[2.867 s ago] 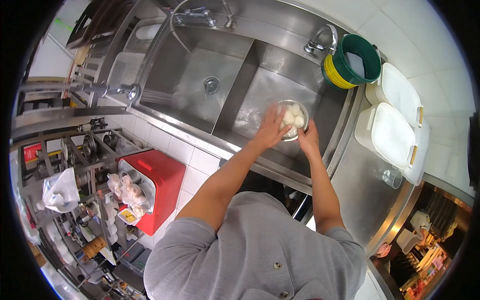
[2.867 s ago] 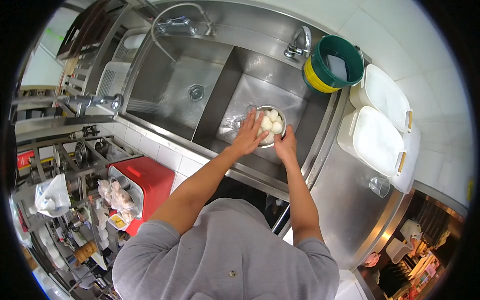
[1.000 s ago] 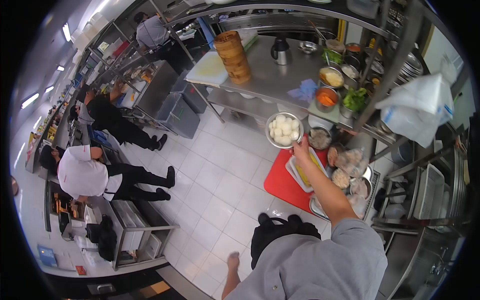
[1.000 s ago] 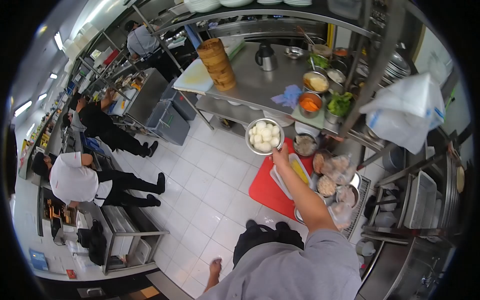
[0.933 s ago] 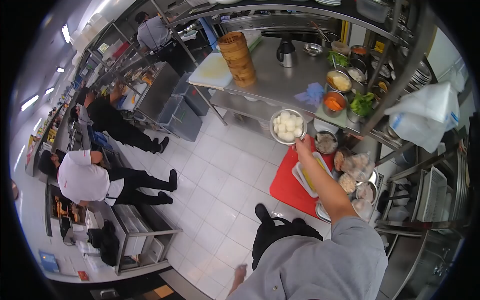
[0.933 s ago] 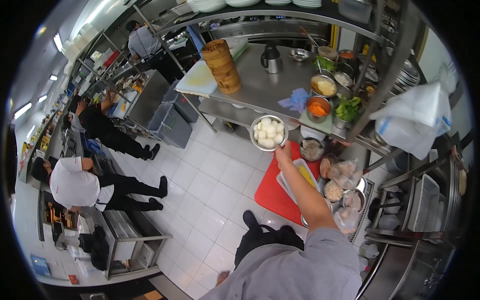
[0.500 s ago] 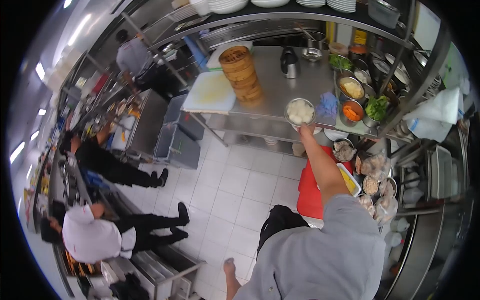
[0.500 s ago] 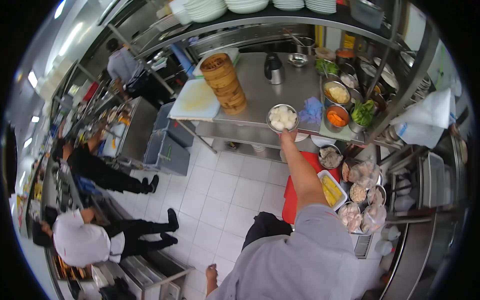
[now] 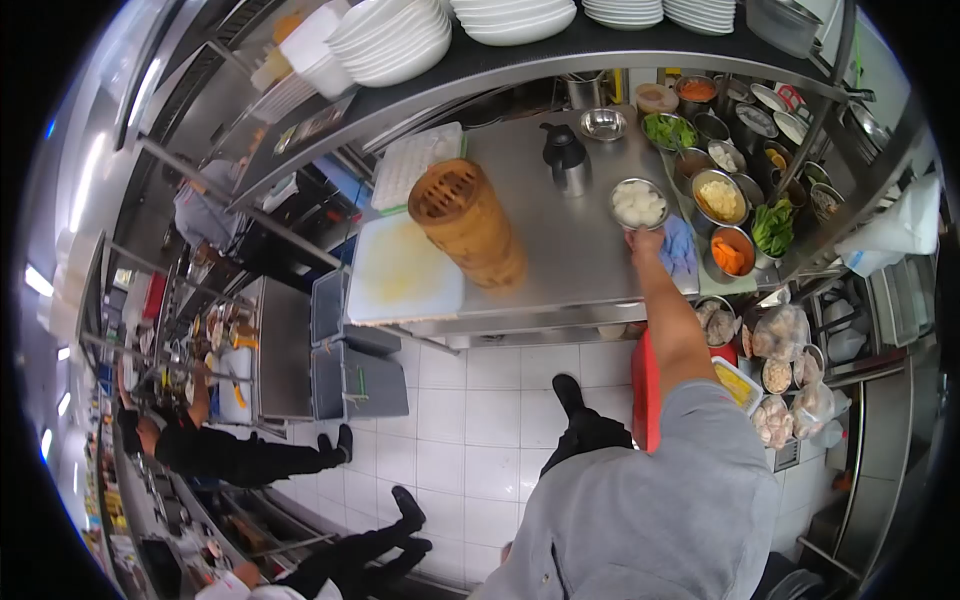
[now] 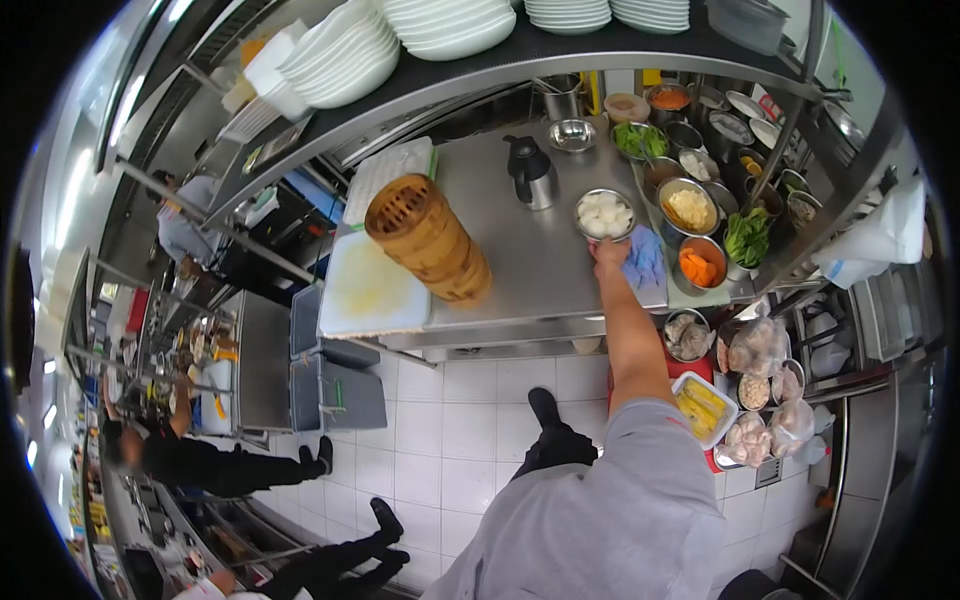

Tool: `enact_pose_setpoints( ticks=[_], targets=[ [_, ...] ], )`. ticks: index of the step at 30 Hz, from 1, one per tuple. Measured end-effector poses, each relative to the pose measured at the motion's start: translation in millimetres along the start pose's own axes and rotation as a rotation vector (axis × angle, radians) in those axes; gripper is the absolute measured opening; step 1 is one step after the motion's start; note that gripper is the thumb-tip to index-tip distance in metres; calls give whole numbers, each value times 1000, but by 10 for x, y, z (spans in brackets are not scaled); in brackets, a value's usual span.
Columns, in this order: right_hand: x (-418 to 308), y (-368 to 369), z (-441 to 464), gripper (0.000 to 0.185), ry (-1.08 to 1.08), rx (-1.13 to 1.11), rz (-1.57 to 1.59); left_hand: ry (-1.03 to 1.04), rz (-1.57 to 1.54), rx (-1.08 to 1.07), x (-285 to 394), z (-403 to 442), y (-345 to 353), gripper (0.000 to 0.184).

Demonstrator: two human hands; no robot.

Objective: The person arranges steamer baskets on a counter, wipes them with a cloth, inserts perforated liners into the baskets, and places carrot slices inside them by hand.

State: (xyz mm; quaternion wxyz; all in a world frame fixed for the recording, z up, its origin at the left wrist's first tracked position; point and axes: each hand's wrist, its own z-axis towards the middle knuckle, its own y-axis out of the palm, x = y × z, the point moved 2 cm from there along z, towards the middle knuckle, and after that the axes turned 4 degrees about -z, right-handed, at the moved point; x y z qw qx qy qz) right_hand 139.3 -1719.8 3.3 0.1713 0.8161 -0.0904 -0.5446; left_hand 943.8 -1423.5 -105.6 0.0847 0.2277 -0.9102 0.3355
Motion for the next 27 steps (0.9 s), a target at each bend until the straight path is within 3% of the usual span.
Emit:
enact_pose_setpoints(
  ticks=[3, 4, 6, 8, 9, 11, 13, 16, 19, 20, 22, 24, 27],
  targets=[
    [-65, 191, 30, 32, 109, 95, 94, 42, 150, -96, 321, 328, -247, 47],
    [-200, 374, -171, 25, 201, 113, -93, 62, 185, -110, 443, 463, -364, 48],
    [52, 698, -194, 35, 73, -141, -282, 124, 279, -107, 643, 835, -671, 48],
    [49, 1186, -405, 50, -579, -30, -655, 228, 384, -43, 830, 1309, -1034, 49],
    [-28, 1398, -510, 54, -656, -27, -694, 268, 390, 9, 960, 1582, -1229, 50],
    [-276, 1712, -628, 58, -733, -23, -747, 189, -99, 210, 1517, 1949, -1728, 48],
    [-276, 1952, -493, 55, -541, -132, -808, 354, -326, 367, 2592, 1788, -2313, 47],
    [21, 2139, -161, 51, -661, -24, -855, 568, -682, 233, 3830, 1644, -2876, 45],
    [114, 2155, 133, 50, -630, -200, -805, 737, -750, 119, 4793, 1513, -3134, 54],
    [161, 2146, 173, 54, -434, -263, -739, 727, -794, 48, 5085, 1457, -3180, 59],
    [39, 2058, -136, 62, -309, -329, -734, 693, -909, -55, 5570, 1392, -3193, 66],
    [55, 1867, -646, 77, -25, -484, -686, 564, -902, -197, 5884, 1525, -3143, 85],
    [-71, 1834, -1687, 91, 414, -749, -681, 459, -1034, -306, 6321, 1510, -3087, 92]
  ],
)
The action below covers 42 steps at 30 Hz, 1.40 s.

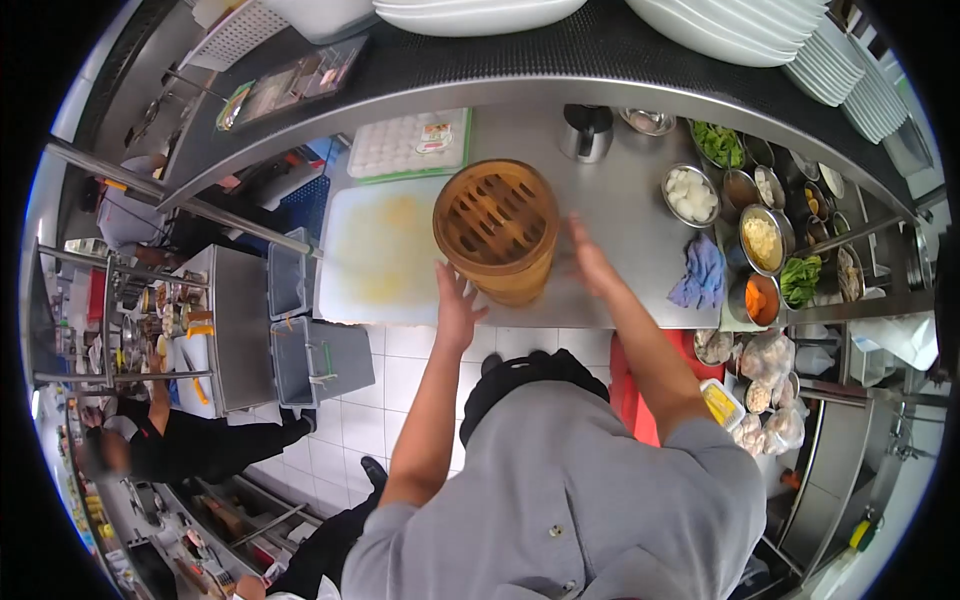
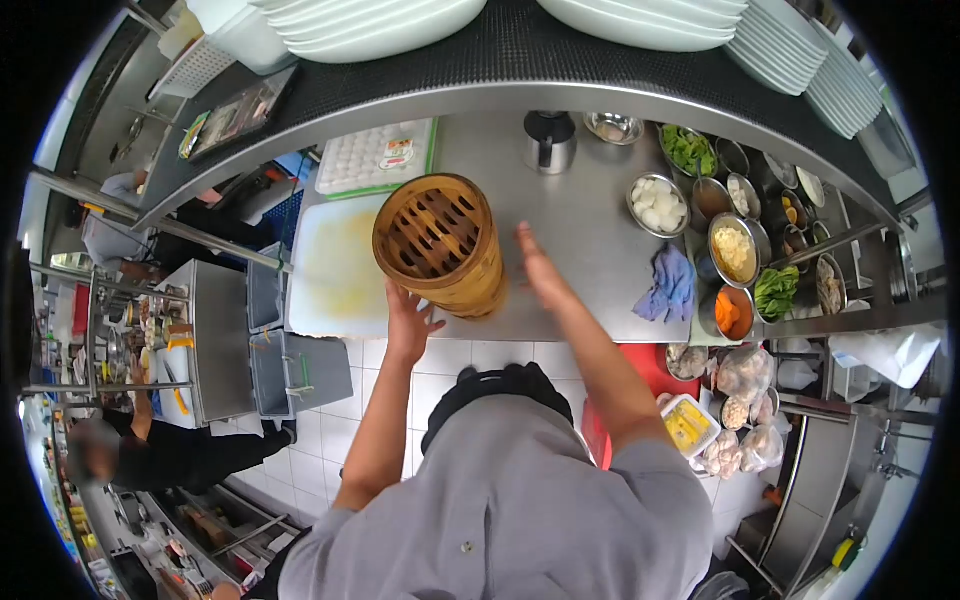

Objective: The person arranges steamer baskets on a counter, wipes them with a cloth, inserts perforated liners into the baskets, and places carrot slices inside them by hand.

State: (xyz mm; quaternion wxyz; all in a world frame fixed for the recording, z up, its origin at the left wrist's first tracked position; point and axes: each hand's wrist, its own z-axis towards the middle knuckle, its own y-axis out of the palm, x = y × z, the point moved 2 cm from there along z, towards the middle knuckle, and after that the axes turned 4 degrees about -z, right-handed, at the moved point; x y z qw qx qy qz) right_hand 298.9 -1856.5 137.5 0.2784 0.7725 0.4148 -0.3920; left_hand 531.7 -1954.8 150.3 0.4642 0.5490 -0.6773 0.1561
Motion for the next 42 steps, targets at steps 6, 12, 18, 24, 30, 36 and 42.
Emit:
enact_pose_setpoints(
  ticks=[6, 12, 18, 24, 30, 36, 42],
  targets=[
    [-308, 499, -62, 96, -132, -101, 1, 51, -9, -273, 261, 634, 158, 93],
    [-672, 708, -31, 92, -216, 57, -29, 92, 129, -245, 753, 840, 163, 89],
    [-178, 775, -657, 93, -117, 47, -17, -133, 101, -306, 711, -21, -15, 86],
    [972, 719, -602, 78, -2, 59, 46, -212, 78, -281, -57, -22, -524, 78],
    [545, 924, -453, 68, -137, 85, 155, -38, 162, -362, -90, 419, -483, 80],
    [413, 609, -638, 62, -133, 182, 198, 17, 105, -441, -23, 216, -253, 81],
    [378, -341, -1179, 49, -277, 156, 172, 86, 116, -450, -717, -203, 457, 80]
  ],
)
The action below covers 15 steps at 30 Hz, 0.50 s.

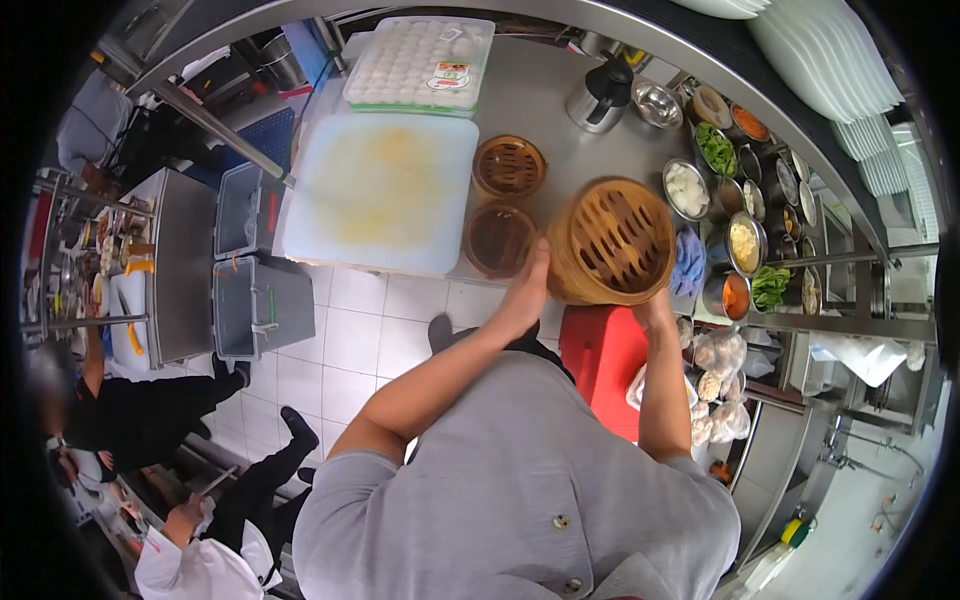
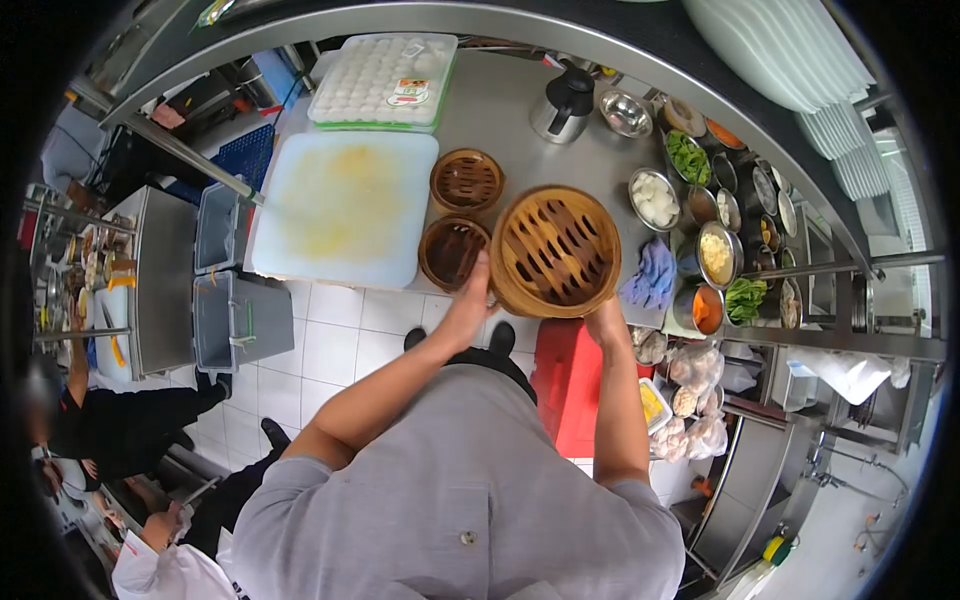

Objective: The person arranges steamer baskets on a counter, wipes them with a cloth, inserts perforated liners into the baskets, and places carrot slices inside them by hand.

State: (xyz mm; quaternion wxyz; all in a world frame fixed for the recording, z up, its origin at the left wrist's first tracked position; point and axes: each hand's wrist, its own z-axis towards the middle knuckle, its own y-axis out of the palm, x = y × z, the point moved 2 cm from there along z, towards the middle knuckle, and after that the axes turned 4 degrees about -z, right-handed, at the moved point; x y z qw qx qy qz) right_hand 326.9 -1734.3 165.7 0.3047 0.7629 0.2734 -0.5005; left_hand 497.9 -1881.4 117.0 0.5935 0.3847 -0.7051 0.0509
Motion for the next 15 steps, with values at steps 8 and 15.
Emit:
enact_pose_setpoints(
  ticks=[8, 15],
  targets=[
    [676, -522, 548, 67, 195, 11, -40, 7, -15, 191, -258, 88, 325, 77],
    [-179, -642, 763, 77, 0, -178, 4, 91, 34, 261, 297, 232, 862, 79]
  ],
)
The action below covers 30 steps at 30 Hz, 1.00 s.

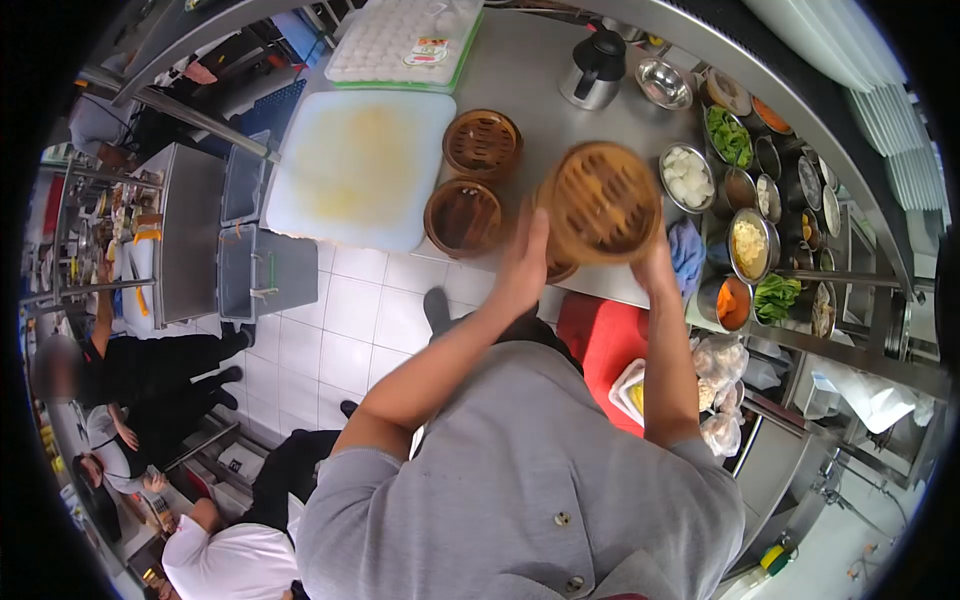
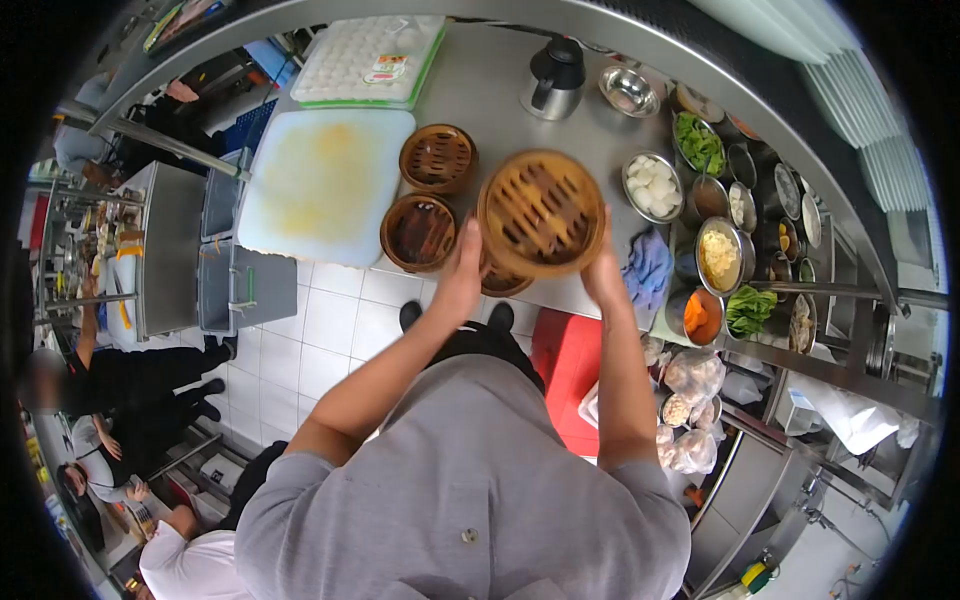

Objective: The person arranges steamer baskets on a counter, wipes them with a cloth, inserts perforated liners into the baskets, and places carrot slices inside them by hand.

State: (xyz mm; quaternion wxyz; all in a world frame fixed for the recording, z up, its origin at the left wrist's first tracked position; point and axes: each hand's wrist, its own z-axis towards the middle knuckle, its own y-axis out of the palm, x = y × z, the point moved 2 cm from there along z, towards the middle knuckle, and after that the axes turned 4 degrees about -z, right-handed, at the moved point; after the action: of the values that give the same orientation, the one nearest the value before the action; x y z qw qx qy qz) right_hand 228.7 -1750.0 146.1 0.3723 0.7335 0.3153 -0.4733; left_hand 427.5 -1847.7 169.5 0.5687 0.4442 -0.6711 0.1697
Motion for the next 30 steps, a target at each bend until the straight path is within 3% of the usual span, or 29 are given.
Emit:
enact_pose_setpoints(
  ticks=[1, 3, 7, 8, 13, 15, 16, 19, 20, 22, 23, 26, 28, 29, 30],
  targets=[
    [-170, 0, 84, 77, -15, 8, -2, 97, 193, 8, 85, 150, 43, 79],
    [-474, 154, 313, 77, -14, 90, 10, 113, 109, -10, 292, 448, 115, 82],
    [-141, -61, 1059, 69, -41, 129, -41, 85, 171, -82, 88, 1311, -168, 84],
    [-62, -14, 1145, 81, -35, 112, 1, -90, 351, 31, 315, 1139, -147, 83],
    [-69, 125, 1146, 92, 118, 227, -337, -2, 510, 67, 283, 1045, -276, 85],
    [-106, 92, 1129, 69, 48, 166, -449, 16, 477, 68, 187, 961, -280, 86],
    [-175, 128, 1077, 56, -47, 265, -462, 20, 453, 55, 251, 956, -237, 87],
    [-502, 20, 632, 55, -85, 378, -673, 212, 395, -38, 460, 752, -1, 87],
    [-425, -175, 529, 54, -97, 406, -563, 95, 418, -167, 478, 684, 61, 86],
    [-330, -513, 167, 55, -74, 423, -349, 217, 505, -218, 378, 468, 248, 94],
    [-328, -572, -67, 56, -41, 415, -243, 225, 401, -280, 121, 427, 301, 86],
    [23, -743, -492, 59, 53, 494, -205, 168, 451, -456, -28, 181, 253, 87],
    [322, -820, -565, 66, 183, 586, -556, 533, 891, -455, -392, 124, 81, 89],
    [525, -941, -583, 69, 217, 600, -779, 531, 884, -472, -436, 73, -39, 89],
    [515, -971, -621, 69, 225, 616, -777, 591, 1091, -508, -460, 26, -183, 86]
  ],
)
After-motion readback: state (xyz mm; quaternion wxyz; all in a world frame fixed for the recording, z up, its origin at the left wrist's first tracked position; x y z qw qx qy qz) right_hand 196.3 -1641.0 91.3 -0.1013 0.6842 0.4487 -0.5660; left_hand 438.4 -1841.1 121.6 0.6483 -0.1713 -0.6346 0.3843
